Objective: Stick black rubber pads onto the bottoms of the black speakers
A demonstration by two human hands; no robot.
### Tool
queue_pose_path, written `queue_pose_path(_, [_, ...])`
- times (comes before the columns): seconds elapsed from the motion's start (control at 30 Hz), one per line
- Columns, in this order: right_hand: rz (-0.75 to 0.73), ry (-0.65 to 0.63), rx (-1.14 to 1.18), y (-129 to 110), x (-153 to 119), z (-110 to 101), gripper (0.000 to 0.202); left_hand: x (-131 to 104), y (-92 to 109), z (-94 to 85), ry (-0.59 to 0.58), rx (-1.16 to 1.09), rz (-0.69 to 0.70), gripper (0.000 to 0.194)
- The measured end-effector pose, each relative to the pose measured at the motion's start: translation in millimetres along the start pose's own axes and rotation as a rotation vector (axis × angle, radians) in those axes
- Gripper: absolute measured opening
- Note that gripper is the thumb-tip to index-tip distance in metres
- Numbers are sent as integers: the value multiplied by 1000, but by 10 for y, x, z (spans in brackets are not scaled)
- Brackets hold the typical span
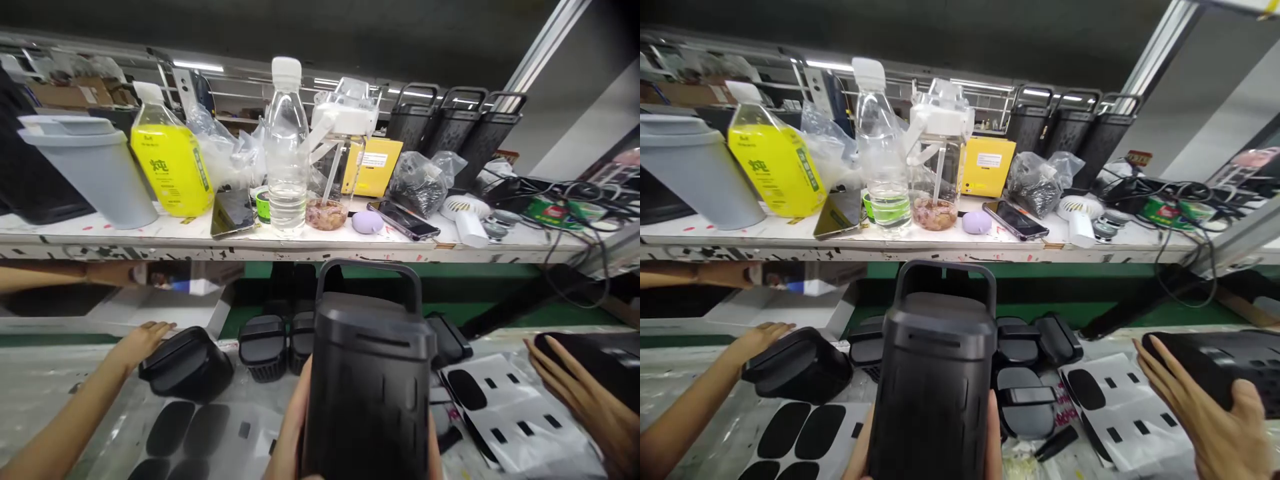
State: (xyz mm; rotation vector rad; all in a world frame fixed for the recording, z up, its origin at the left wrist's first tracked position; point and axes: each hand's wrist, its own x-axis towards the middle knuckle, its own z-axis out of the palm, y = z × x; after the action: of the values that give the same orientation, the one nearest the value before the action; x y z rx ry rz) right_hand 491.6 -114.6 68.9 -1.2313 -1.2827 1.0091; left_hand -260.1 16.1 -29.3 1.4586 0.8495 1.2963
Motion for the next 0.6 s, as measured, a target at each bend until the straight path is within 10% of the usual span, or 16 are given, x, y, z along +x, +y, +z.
queue_pose_path(0.1, [77, 38, -21, 75, 35, -118, 80, 66, 15, -45, -49, 51, 117, 52])
queue_pose_path(0.2, [111, 41, -2, 167, 51, -173, 84, 130, 262, 304, -16, -31, 99, 43])
queue_pose_path(0.3, [127, 65, 40, 164, 16, -75, 83, 87, 545, 1170, -21, -132, 52, 27])
queue_pose_path(0.47, [106, 207, 148, 1, -32, 146, 73, -97, 934, 3082, -130, -265, -128, 65])
queue_pose_path(0.6, [14, 139, 153, 80, 4, 49, 75, -46, 1270, 3838, -89, -618, -317, 80])
